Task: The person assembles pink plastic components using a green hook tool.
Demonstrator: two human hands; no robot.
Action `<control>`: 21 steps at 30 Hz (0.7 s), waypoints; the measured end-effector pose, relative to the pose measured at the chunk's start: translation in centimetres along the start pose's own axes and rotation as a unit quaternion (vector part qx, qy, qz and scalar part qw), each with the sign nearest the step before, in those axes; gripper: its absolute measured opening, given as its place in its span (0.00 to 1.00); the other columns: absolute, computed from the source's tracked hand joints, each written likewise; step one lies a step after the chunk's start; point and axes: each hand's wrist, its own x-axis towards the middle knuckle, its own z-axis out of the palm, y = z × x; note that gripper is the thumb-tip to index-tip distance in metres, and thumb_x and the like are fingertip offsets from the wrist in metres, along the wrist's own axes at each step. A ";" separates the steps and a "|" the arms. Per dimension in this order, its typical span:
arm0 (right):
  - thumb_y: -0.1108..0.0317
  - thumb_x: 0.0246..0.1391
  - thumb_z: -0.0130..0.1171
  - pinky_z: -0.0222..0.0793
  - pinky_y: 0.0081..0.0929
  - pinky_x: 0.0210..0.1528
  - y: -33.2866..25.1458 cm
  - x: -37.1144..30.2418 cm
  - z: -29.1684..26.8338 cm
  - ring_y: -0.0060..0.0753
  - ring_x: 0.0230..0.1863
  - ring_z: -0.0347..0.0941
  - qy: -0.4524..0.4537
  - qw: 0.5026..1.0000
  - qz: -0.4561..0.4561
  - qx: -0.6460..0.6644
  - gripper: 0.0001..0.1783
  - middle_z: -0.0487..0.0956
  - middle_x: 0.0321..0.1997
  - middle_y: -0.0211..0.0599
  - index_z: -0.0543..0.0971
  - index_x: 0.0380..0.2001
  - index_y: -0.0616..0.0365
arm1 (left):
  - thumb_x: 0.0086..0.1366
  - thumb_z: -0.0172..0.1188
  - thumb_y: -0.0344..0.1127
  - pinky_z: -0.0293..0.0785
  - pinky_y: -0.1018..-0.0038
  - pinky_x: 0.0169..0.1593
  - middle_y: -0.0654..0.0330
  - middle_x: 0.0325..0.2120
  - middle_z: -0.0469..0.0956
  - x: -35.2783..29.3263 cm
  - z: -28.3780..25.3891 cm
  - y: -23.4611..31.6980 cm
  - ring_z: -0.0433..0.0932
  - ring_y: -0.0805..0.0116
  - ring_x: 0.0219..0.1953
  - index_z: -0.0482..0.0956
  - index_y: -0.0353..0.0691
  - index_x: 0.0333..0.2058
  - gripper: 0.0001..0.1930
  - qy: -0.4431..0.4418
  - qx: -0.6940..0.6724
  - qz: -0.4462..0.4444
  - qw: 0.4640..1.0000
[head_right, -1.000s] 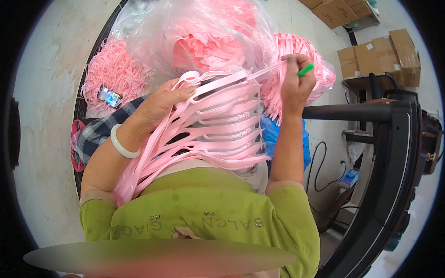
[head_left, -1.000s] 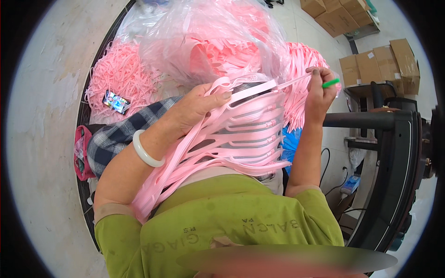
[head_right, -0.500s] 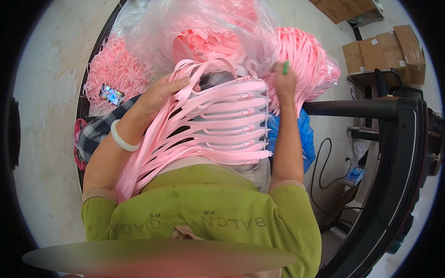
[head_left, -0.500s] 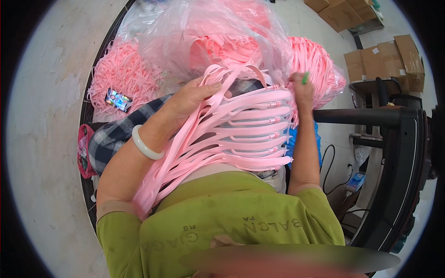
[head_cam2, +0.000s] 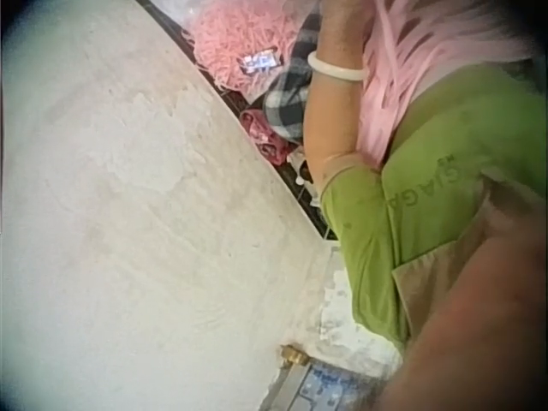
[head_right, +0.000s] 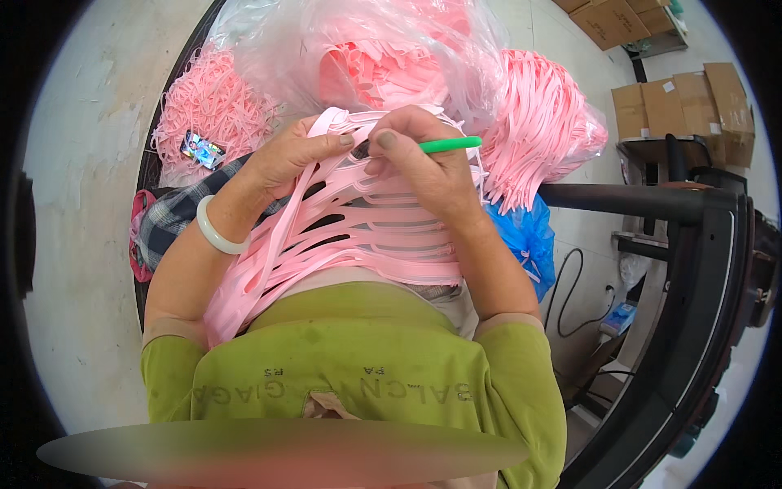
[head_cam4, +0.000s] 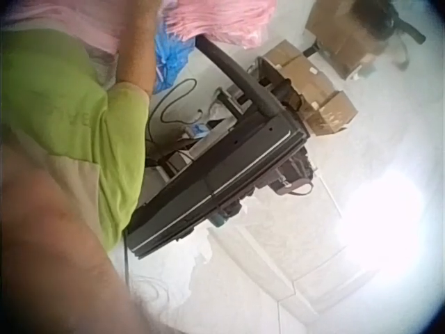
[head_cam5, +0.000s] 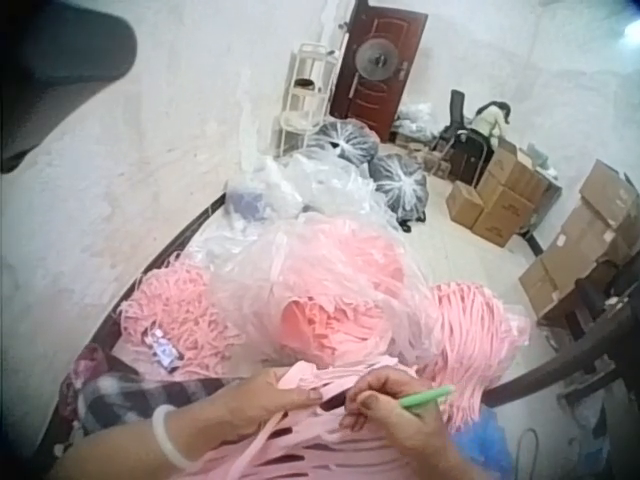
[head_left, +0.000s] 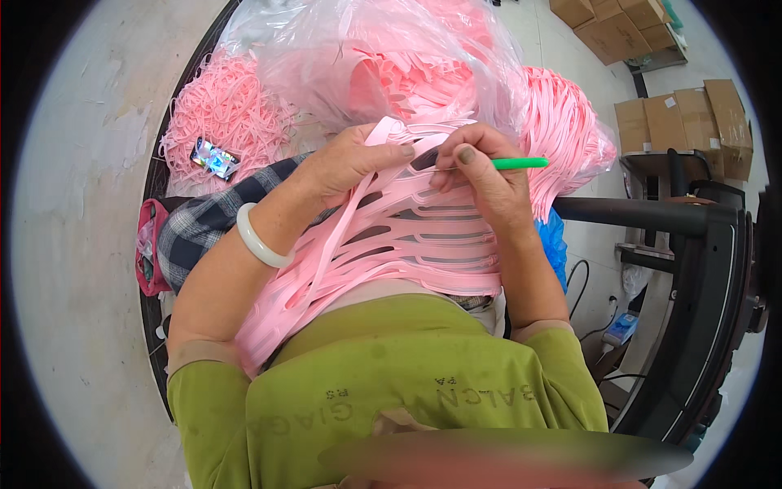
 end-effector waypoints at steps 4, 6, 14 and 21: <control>0.70 0.55 0.48 0.70 0.19 0.30 0.8 0.3 0.3 0.24 0.26 0.72 -0.010 1.000 -0.022 -0.017 0.08 0.74 0.26 0.35 0.72 0.31 0.65 | 0.56 0.59 0.33 0.68 0.78 0.42 0.60 0.36 0.75 -0.3 0.1 0.2 0.72 0.74 0.37 0.72 0.33 0.42 0.16 0.008 -0.006 0.012 1.000; 0.69 0.56 0.48 0.71 0.20 0.30 1.0 0.2 0.3 0.26 0.27 0.73 -0.009 0.999 -0.026 -0.021 0.09 0.73 0.27 0.37 0.71 0.32 0.66 | 0.55 0.60 0.33 0.68 0.78 0.42 0.60 0.36 0.75 -0.3 0.2 0.1 0.72 0.74 0.37 0.72 0.33 0.42 0.16 0.008 -0.005 0.014 1.000; 0.72 0.54 0.49 0.70 0.18 0.30 1.4 0.1 0.5 0.21 0.27 0.72 -0.014 0.998 -0.048 -0.024 0.06 0.75 0.25 0.33 0.73 0.32 0.65 | 0.57 0.59 0.35 0.68 0.79 0.46 0.61 0.38 0.75 0.1 -0.1 -0.4 0.72 0.76 0.40 0.72 0.34 0.43 0.16 -0.003 0.029 0.021 0.999; 0.73 0.51 0.52 0.67 0.17 0.27 1.5 0.0 0.5 0.20 0.26 0.72 -0.009 0.988 -0.077 -0.133 0.06 0.75 0.23 0.33 0.74 0.27 0.66 | 0.58 0.58 0.35 0.68 0.81 0.44 0.62 0.36 0.75 0.3 0.0 -0.6 0.73 0.78 0.38 0.72 0.35 0.42 0.14 0.013 0.060 0.042 0.997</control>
